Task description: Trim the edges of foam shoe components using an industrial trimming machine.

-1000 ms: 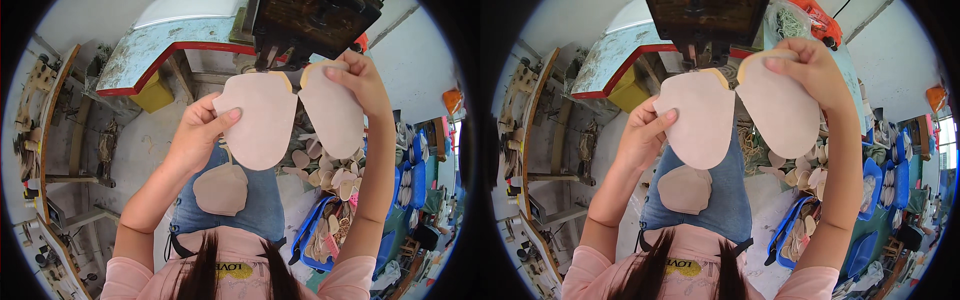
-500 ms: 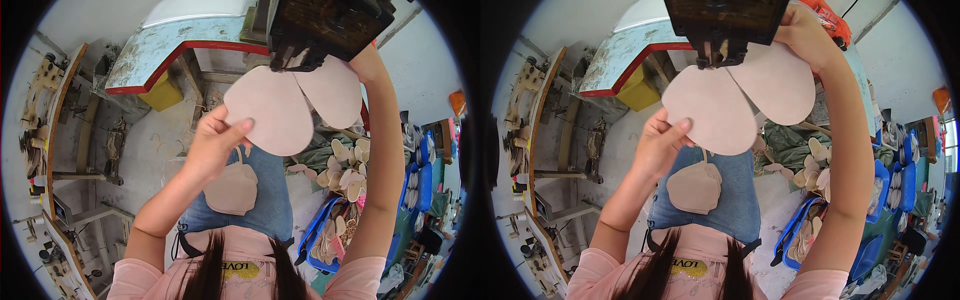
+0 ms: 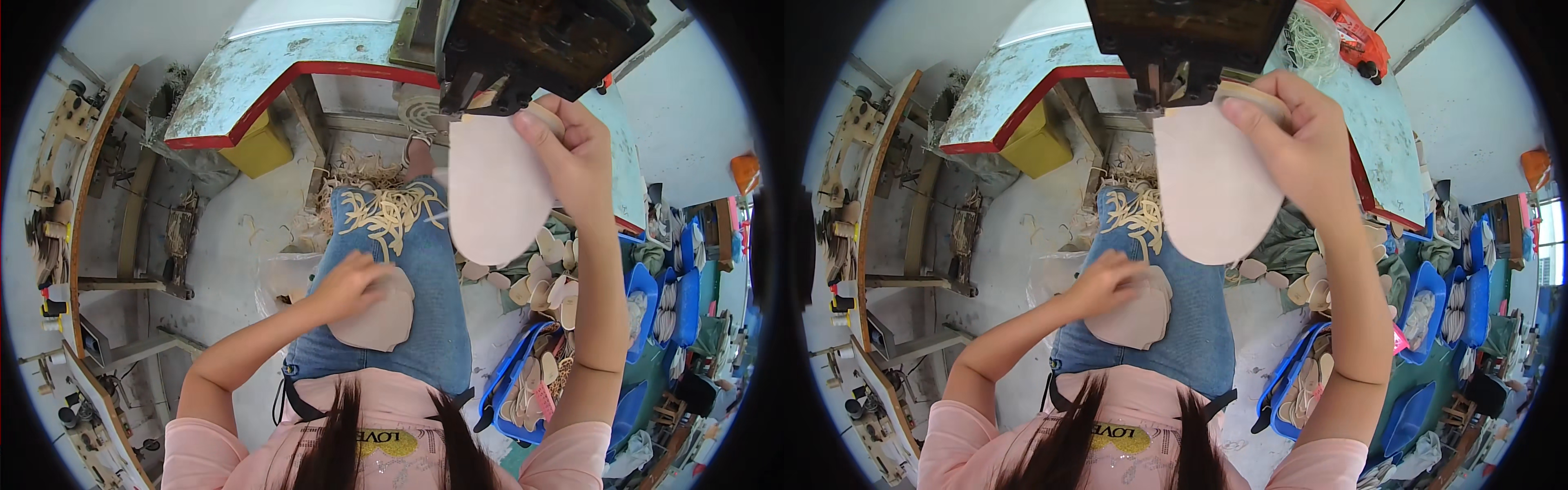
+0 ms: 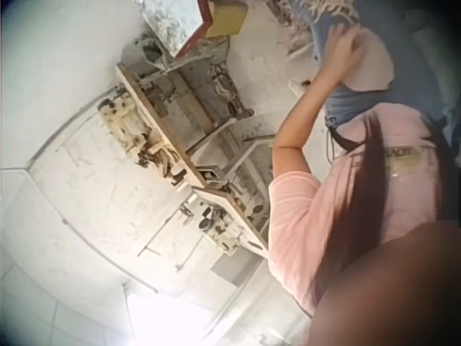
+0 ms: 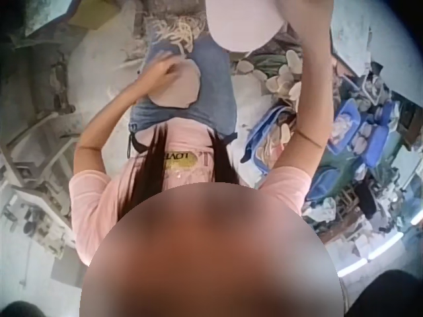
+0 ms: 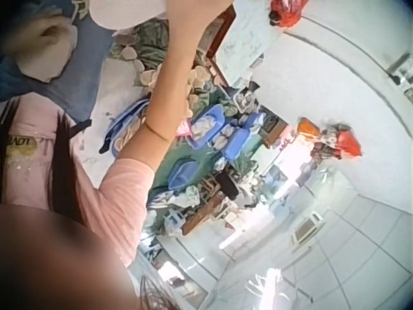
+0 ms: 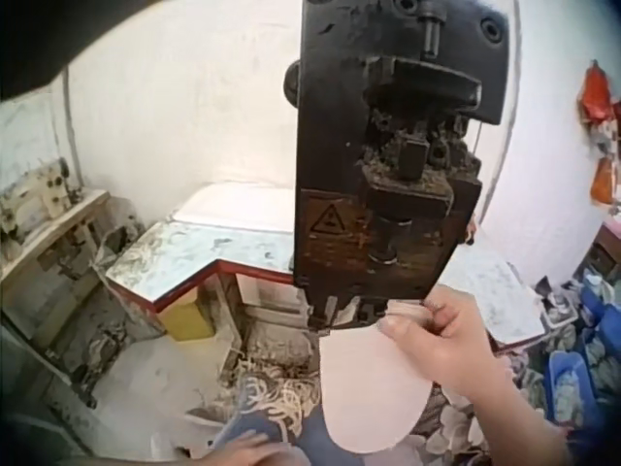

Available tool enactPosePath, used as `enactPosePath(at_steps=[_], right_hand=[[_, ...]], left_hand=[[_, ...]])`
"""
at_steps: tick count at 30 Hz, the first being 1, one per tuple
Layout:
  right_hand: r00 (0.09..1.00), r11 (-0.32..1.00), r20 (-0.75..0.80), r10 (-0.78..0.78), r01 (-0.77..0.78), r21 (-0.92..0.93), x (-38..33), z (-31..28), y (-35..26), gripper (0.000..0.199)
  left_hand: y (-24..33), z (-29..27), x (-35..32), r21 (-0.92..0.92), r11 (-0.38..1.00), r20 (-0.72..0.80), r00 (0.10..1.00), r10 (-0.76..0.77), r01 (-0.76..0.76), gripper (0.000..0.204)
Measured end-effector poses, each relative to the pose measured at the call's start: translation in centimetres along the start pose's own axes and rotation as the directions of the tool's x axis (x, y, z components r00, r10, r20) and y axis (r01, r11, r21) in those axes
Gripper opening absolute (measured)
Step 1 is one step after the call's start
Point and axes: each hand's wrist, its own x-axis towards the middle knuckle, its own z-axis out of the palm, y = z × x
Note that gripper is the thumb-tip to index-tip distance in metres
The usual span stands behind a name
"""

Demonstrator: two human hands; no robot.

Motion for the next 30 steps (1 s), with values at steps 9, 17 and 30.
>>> enactPosePath(at_steps=[9, 17, 30], right_hand=[[0.972, 0.968, -0.143, -0.187, 0.157, -0.197, -2.6, 3.0, 2.6, 0.021], [0.853, 0.944, 0.495, 0.164, -0.281, 0.171, -2.8, 1.2, 4.7, 0.032], [0.963, 0.978, 0.189, 0.190, -0.202, 0.049, 0.3, -6.0, 2.5, 0.017]], left_hand=[[7.0, -10.6, 9.0, -0.924, 0.380, -0.049, 0.972, -0.228, 0.043, 0.023], [6.7, -14.0, 9.1, -0.846, 0.525, -0.038, 0.973, -0.230, 0.091, 0.022], [7.8, -11.2, 7.5, -0.977, 0.213, -0.046, 0.953, -0.299, 0.020, 0.020]])
